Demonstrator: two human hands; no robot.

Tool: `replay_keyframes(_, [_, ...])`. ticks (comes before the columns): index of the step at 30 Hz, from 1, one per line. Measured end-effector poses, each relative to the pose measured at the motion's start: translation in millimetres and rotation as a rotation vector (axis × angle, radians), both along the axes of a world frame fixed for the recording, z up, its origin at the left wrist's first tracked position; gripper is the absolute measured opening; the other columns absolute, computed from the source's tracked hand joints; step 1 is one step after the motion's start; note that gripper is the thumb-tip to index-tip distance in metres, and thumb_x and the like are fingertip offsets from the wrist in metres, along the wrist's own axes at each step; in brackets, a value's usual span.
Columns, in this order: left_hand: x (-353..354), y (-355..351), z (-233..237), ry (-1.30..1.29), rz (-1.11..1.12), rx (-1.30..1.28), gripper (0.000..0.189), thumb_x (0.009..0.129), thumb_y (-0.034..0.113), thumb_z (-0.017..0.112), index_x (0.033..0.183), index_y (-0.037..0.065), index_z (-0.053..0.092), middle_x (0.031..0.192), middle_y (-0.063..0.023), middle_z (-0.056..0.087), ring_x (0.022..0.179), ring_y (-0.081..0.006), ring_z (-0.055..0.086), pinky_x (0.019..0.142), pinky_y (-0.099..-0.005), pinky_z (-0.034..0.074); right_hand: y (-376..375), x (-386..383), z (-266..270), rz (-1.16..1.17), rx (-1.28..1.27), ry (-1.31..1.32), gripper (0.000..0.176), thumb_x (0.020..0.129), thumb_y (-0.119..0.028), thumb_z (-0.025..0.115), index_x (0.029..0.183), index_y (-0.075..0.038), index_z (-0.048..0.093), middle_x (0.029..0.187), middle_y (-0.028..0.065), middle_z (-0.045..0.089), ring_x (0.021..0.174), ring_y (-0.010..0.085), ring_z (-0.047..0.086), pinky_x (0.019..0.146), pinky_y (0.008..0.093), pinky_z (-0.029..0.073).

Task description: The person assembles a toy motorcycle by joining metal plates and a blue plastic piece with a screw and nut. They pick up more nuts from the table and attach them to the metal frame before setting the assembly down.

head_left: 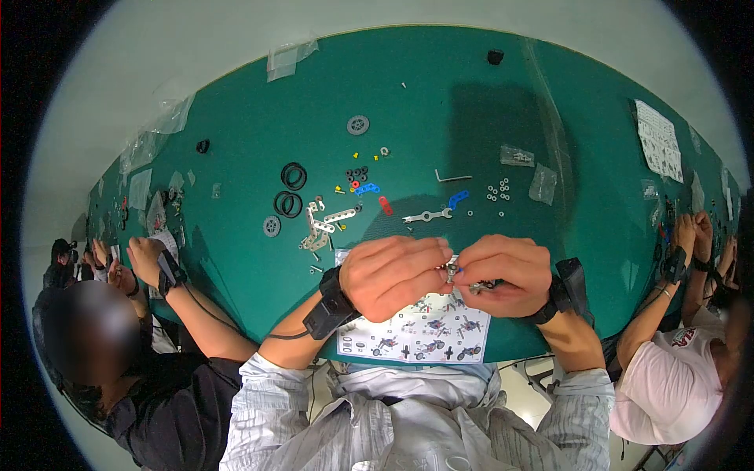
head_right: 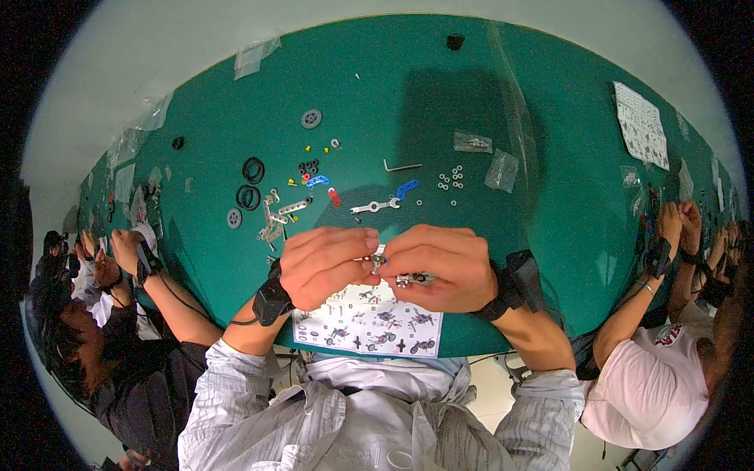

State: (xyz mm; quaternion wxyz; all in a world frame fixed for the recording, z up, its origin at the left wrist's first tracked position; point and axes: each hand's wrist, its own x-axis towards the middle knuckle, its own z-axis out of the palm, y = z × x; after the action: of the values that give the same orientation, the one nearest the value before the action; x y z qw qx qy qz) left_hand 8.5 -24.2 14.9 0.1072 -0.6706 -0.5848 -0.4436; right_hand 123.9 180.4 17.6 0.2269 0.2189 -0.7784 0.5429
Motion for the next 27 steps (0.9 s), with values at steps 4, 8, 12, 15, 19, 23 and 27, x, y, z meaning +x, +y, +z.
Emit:
replay_keyframes(4, [0.1,0.0,1.1,-0.025,-0.005,0.001,0.042,0.069,0.006,0.085,0.104,0.001,0.064,0.113,-0.0172,0.068,0.099,-0.0331,0.072,0.076,-0.0394,0.062,0.1,0.6,-1.1,-0.001,-0.004,-0.002,0.034,0.065,0.006,0.082,0.096,-0.005,0.072,0.096,0.0114,0.073,0.078,0.0229,0.073,0.064,0.0301,0.058])
replay_keyframes(8, [0.5,-0.1,1.7,-0.006,0.001,-0.008,0.041,0.069,0.006,0.085,0.104,0.001,0.064,0.113,-0.0167,0.069,0.100,-0.0328,0.072,0.076,-0.0387,0.062,0.3,0.5,-2.5,0.004,-0.009,-0.001,0.034,0.065,0.006,0.082,0.097,-0.005,0.072,0.096,0.0111,0.073,0.079,0.0228,0.073,0.065,0.0301,0.058])
replay_keyframes(12, [1.1,-0.6,1.6,0.062,0.037,-0.027,0.040,0.071,0.008,0.084,0.105,0.002,0.064,0.111,-0.0150,0.069,0.101,-0.0315,0.072,0.074,-0.0359,0.060,0.3,-0.5,-0.1,0.004,-0.005,-0.013,0.034,0.066,0.006,0.082,0.096,-0.005,0.072,0.096,0.0107,0.073,0.079,0.0224,0.073,0.065,0.0300,0.058])
replay_keyframes(15, [1.2,-0.7,-0.5,0.083,0.049,-0.029,0.038,0.074,0.009,0.082,0.105,0.002,0.063,0.110,-0.0145,0.070,0.100,-0.0306,0.072,0.072,-0.0342,0.059,0.2,-0.9,0.3,0.004,-0.001,-0.018,0.033,0.066,0.005,0.082,0.096,-0.005,0.072,0.095,0.0103,0.073,0.079,0.0220,0.074,0.064,0.0298,0.058])
replay_keyframes(19, [-0.6,0.1,-2.4,0.100,0.049,-0.018,0.036,0.076,0.010,0.080,0.105,0.002,0.062,0.108,-0.0148,0.070,0.098,-0.0302,0.073,0.072,-0.0337,0.059,-0.9,-1.5,2.2,-0.006,0.003,-0.014,0.031,0.067,0.005,0.083,0.095,-0.005,0.072,0.093,0.0097,0.073,0.078,0.0214,0.073,0.064,0.0295,0.058])
replay_keyframes(23, [-1.3,1.1,-0.7,0.094,0.052,-0.024,0.035,0.076,0.010,0.081,0.105,0.002,0.062,0.107,-0.0142,0.070,0.097,-0.0299,0.073,0.072,-0.0331,0.058,-2.1,-0.9,2.4,-0.042,0.025,-0.016,0.029,0.068,0.005,0.083,0.092,-0.005,0.071,0.091,0.0097,0.072,0.076,0.0213,0.072,0.063,0.0295,0.058])
replay_keyframes(27, [-3.0,1.3,1.0,0.093,0.052,-0.037,0.035,0.075,0.011,0.082,0.103,0.003,0.064,0.107,-0.0132,0.070,0.096,-0.0296,0.073,0.071,-0.0327,0.058,-1.5,-1.9,1.7,-0.066,0.040,0.000,0.027,0.068,0.005,0.084,0.089,-0.004,0.070,0.089,0.0103,0.072,0.075,0.0219,0.072,0.062,0.0300,0.058])
